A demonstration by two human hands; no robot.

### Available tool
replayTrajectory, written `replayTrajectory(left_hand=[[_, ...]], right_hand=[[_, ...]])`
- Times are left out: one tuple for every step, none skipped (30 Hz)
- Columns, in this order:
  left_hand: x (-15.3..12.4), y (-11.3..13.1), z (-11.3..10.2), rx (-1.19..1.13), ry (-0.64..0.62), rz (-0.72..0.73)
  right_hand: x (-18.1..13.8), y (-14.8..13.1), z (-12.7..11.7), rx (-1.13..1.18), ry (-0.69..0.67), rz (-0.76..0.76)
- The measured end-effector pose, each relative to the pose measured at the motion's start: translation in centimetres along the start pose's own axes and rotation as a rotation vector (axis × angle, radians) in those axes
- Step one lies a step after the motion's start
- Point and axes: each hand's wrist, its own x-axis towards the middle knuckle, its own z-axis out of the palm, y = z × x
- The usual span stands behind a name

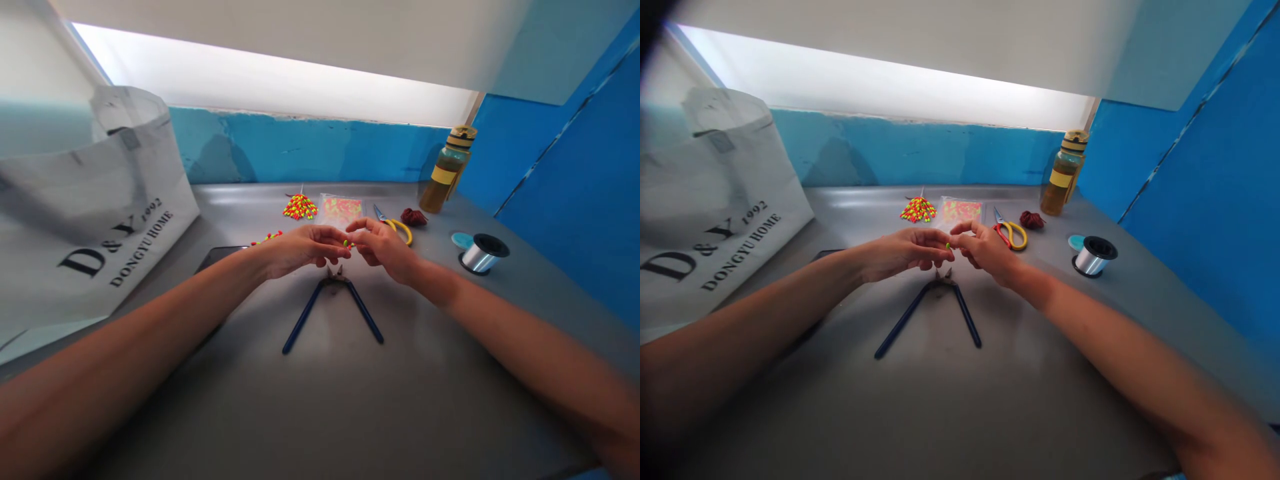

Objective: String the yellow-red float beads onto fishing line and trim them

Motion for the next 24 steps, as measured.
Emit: replayTrajectory(left_hand=[[0.0, 0.0, -0.1, 0.003, 0.003, 0.008], [0.1, 0.0, -0.2, 0.0, 0.005, 0.014], [0.1, -0.1, -0.2, -0.007, 0.005, 0.018], [0.1, -0.2, -0.3, -0.012, 0.004, 0.017], [0.1, -0.3, -0.4, -0.014, 0.004, 0.014], [0.2, -0.4, -0.4, -0.012, 0.004, 0.007], [0.2, -0.5, -0.5, -0.007, 0.005, -0.001], [0.1, -0.5, -0.5, -0.001, 0.004, -0.009], [0.1, -0.6, -0.5, 0.005, -0.001, -0.016], [0.1, -0.6, -0.5, 0.01, -0.014, -0.021], [0.0, -0.6, -0.6, 0.014, -0.036, -0.024], [0.0, -0.6, -0.6, 0.021, -0.066, -0.028], [0.0, -0.6, -0.6, 0.032, -0.1, -0.032], [0.0, -0.7, -0.7, 0.044, -0.134, -0.037], [0.0, -0.8, -0.7, 0.056, -0.162, -0.045], [0.0, -0.9, -0.8, 0.069, -0.18, -0.055], [0.0, -1.0, -0.8, 0.083, -0.187, -0.064], [0.0, -1.1, -0.8, 0.096, -0.187, -0.07], [0.1, -1.2, -0.8, 0.108, -0.182, -0.072], [0.1, -1.3, -0.8, 0.118, -0.176, -0.071], [0.1, -1.4, -0.7, 0.127, -0.172, -0.068], [0.1, -1.4, -0.7, 0.135, -0.171, -0.064], [0.1, -1.4, -0.6, 0.142, -0.173, -0.06], [0.0, -1.4, -0.6, 0.15, -0.177, -0.057]], right_hand=[[0.0, 0.0, 0.0, -0.037, -0.007, -0.027], [0.0, 0.0, 0.0, -0.08, -0.015, -0.057], [0.0, 0.0, -0.1, -0.127, -0.027, -0.085], [0.0, 0.1, -0.1, -0.17, -0.039, -0.11], [0.0, 0.2, -0.1, -0.206, -0.051, -0.131], [0.0, 0.3, -0.2, -0.234, -0.062, -0.15], [0.1, 0.5, -0.2, -0.255, -0.077, -0.166], [0.1, 0.6, -0.3, -0.267, -0.089, -0.18], [0.2, 0.8, -0.3, -0.273, -0.099, -0.191], [0.2, 1.0, -0.4, -0.277, -0.105, -0.196], [0.3, 1.2, -0.4, -0.283, -0.111, -0.194], [0.3, 1.4, -0.5, -0.288, -0.12, -0.188], [0.4, 1.5, -0.5, -0.291, -0.137, -0.179], [0.5, 1.7, -0.6, -0.291, -0.162, -0.168], [0.6, 1.8, -0.6, -0.292, -0.193, -0.157], [0.7, 2.0, -0.7, -0.294, -0.225, -0.147], [0.8, 2.2, -0.7, -0.296, -0.252, -0.138], [0.8, 2.3, -0.8, -0.302, -0.271, -0.13], [0.9, 2.5, -0.8, -0.309, -0.283, -0.124], [0.9, 2.5, -0.9, -0.315, -0.292, -0.119], [0.9, 2.6, -0.9, -0.317, -0.298, -0.118], [0.9, 2.7, -0.9, -0.315, -0.304, -0.12], [0.9, 2.7, -0.9, -0.312, -0.311, -0.126], [0.9, 2.8, -0.9, -0.31, -0.319, -0.133]])
